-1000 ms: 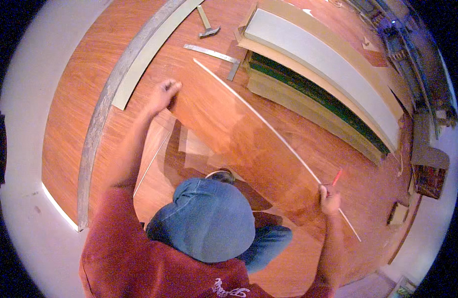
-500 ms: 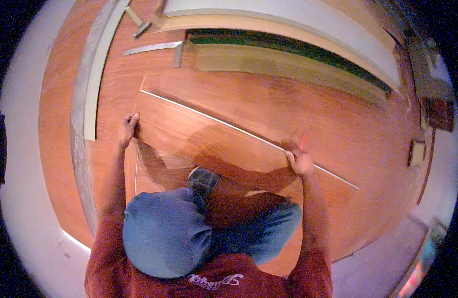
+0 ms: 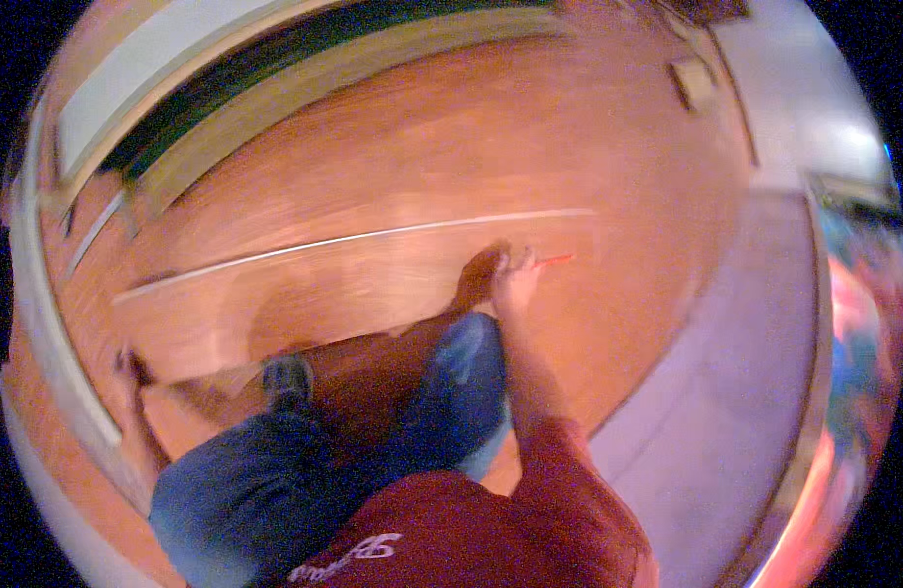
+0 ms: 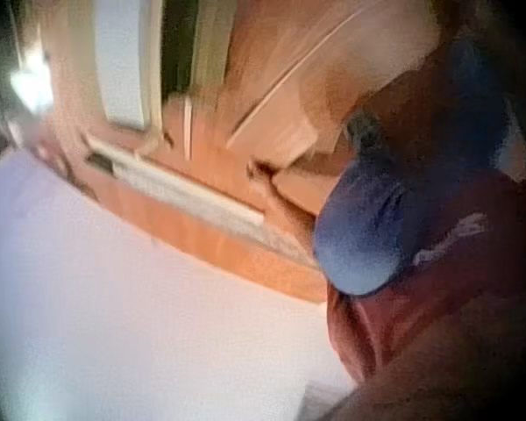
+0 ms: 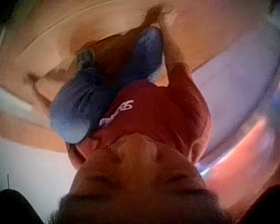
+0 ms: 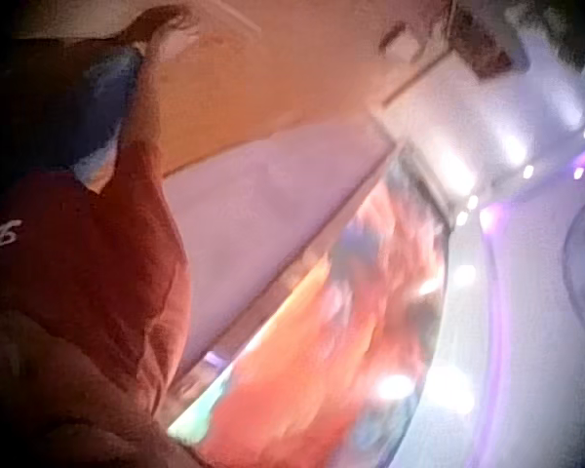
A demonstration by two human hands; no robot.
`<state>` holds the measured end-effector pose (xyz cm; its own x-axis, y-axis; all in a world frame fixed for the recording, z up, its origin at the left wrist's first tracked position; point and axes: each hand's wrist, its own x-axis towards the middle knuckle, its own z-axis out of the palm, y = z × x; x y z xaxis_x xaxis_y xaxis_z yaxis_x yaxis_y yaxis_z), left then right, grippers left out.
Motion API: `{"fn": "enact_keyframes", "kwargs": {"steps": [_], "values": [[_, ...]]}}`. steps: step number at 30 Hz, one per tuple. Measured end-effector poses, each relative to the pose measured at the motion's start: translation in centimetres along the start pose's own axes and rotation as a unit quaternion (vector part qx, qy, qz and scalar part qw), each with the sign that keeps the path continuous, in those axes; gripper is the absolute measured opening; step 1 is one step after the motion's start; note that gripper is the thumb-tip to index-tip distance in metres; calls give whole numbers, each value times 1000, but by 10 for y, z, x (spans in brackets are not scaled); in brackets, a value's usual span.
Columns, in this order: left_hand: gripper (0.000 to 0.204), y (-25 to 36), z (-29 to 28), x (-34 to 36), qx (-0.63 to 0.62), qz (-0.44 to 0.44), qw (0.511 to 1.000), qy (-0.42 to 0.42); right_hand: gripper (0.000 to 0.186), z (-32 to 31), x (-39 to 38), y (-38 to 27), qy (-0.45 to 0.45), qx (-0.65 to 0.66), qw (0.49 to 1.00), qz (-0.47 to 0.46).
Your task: The person measures and marks lines on a wooden floor panel using a ruler and pencil. They then pick up the marked panel and walk to a cutting station, where they place the panel on a manual tile cutter to prepare for cutting.
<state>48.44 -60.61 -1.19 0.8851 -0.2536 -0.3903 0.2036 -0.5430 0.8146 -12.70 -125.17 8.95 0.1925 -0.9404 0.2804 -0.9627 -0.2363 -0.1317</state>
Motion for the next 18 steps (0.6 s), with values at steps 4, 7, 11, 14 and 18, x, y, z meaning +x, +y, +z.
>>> {"fn": "enact_keyframes", "kwargs": {"steps": [4,7,11,14,18], "values": [[40,3,-5,12,79,0,996,-31,59,8,-70,92,-193,-21,939,283],[49,8,-19,2,64,-41,997,6,56,55,-43,79,-120,137,917,355],[50,-34,5,33,-10,6,1000,-6,60,93,-56,124,17,260,871,417],[50,-15,-36,21,-27,-70,997,-27,64,92,-61,63,-41,327,841,430],[51,-3,-10,-6,-1,-65,998,8,57,80,-49,62,36,262,870,417]]}}
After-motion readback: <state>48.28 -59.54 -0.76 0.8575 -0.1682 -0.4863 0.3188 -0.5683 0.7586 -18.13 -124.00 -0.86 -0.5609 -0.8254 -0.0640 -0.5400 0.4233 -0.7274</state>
